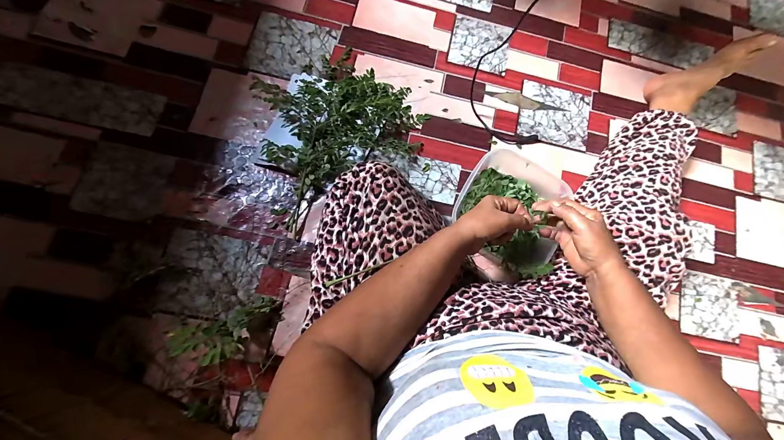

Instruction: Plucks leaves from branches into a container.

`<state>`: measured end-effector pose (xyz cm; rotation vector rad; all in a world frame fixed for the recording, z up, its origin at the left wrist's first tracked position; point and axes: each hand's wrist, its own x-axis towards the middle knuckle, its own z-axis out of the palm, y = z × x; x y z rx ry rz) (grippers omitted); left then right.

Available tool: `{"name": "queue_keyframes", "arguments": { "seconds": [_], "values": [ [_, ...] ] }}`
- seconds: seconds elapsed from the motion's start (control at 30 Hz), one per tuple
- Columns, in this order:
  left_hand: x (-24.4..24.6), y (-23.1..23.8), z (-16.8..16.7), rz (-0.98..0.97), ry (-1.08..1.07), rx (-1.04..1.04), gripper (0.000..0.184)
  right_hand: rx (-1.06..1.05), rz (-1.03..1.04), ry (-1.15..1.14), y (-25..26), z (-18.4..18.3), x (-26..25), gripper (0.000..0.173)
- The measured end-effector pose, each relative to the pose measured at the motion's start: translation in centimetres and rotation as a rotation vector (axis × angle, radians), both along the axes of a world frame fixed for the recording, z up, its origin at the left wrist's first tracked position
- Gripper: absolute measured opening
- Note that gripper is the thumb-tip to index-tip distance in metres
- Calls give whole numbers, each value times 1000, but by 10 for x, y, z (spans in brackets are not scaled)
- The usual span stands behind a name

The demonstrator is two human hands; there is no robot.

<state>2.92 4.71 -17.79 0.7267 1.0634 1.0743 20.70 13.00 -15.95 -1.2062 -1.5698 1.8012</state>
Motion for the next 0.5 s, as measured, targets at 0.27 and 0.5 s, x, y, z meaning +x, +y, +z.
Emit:
{"name": "queue_keyframes", "arguments": {
  "seconds": [0.27,0.5],
  "values": [
    [1,0,-3,-12,-4,0,15,177,50,8,-5,-4,-2,11],
    [1,1,-3,-1,-14,-5,14,-2,-110,144,-8,-5,-6,22]
  ]
}}
